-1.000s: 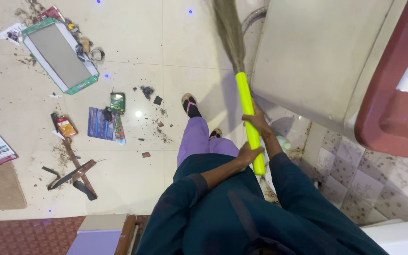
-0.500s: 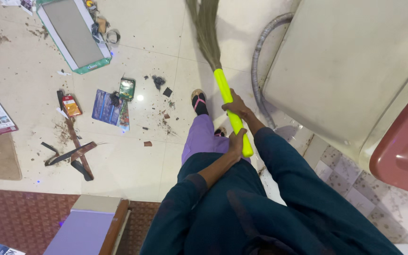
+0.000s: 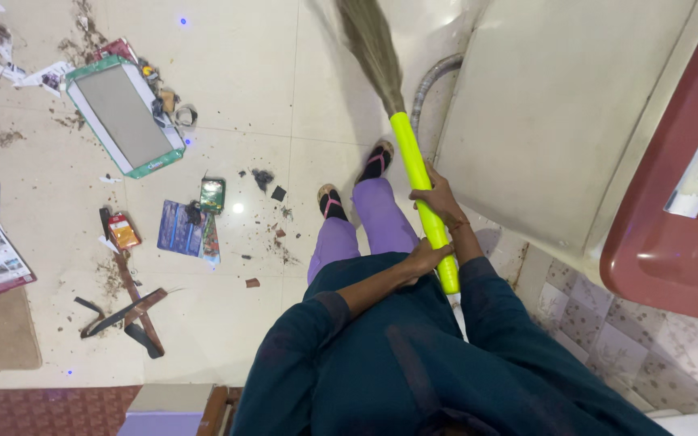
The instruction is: The person sweeps the floor with a broom, moving debris from a room containing books and a washing machine through a hallway and into a kitchen area.
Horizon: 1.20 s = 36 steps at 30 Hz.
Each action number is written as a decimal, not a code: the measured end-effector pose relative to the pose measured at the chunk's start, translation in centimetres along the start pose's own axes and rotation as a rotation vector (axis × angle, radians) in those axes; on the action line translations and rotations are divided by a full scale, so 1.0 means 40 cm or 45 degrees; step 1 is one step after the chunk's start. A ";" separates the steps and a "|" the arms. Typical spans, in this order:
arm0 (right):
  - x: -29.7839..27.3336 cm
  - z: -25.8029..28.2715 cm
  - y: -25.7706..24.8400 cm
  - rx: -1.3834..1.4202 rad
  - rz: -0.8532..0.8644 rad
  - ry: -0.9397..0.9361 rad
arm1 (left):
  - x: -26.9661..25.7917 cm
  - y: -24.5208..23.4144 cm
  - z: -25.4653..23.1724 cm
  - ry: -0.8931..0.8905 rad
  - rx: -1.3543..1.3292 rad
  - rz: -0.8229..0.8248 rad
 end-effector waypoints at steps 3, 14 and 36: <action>0.076 -0.013 -0.082 0.270 -0.108 0.003 | 0.093 -0.033 -0.034 0.090 0.008 -0.065; 0.524 0.024 -0.125 0.462 -0.139 0.347 | 0.456 -0.300 -0.291 -0.058 -0.531 -0.371; 0.380 0.324 -0.446 0.237 0.006 0.060 | 0.435 0.066 -0.569 -0.139 -0.104 -0.302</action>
Point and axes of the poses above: each hand's wrist, its own x-axis towards the middle knuckle, its own y-axis out of the palm, z = x × y, the point moved 3 cm from there along x, towards the middle knuckle
